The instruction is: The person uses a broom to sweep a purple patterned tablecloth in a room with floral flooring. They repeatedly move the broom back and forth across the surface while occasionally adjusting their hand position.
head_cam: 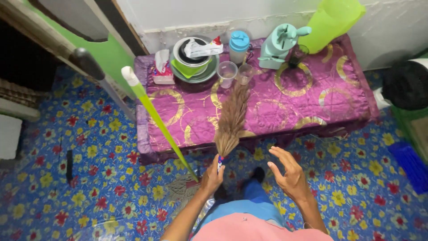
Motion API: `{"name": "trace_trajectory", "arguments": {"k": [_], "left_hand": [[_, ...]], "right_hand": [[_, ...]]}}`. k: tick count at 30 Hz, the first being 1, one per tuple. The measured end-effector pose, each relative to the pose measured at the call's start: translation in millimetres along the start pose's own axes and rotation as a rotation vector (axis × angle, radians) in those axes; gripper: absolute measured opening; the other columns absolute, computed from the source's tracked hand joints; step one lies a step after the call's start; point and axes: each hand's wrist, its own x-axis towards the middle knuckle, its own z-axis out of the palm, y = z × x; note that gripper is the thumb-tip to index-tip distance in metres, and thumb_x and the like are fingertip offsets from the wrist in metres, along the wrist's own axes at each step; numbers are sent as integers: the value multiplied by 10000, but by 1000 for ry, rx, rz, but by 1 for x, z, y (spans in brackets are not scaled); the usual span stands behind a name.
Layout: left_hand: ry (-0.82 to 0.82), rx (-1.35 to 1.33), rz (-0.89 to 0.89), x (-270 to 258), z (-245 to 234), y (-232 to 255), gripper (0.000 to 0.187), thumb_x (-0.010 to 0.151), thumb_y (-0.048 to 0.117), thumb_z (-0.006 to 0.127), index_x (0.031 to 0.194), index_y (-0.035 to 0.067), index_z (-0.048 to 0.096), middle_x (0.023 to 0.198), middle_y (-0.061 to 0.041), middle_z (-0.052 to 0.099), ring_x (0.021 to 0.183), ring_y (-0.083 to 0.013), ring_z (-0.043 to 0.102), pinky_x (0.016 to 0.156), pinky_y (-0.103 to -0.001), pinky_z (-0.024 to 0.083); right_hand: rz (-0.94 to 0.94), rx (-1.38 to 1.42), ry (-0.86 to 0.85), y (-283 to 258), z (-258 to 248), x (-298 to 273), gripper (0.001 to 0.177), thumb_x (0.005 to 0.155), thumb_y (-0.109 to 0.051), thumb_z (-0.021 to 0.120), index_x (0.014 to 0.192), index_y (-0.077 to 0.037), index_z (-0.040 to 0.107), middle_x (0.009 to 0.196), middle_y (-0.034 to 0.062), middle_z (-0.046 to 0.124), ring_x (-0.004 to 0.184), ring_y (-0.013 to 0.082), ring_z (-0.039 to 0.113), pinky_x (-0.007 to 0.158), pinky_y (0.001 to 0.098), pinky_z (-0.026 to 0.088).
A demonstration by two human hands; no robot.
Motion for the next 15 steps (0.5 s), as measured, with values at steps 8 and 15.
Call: {"name": "trace_trajectory", "arguments": {"k": [8,15], "left_hand": [[-321,60,157,36,29,27,647,999,318,607,1580,195,351,1287,-246,677,1046,-475,684,808,-546,543],[-101,115,199,126,51,49,578,1034,355,539,1542,95,447,1100,-260,729,991,-416,733,807,-536,602]], "right_hand": [[-168,-31,78,38,-27,31,361,963,-158,668,1312,-67,650,1346,137,667,1269,266,647,1130,372,484],[-164,-33,148,53,-58,69,332,909,-139,740,1240,-112,720,1244,113,721,1216,345,669,992,473,549]]}}
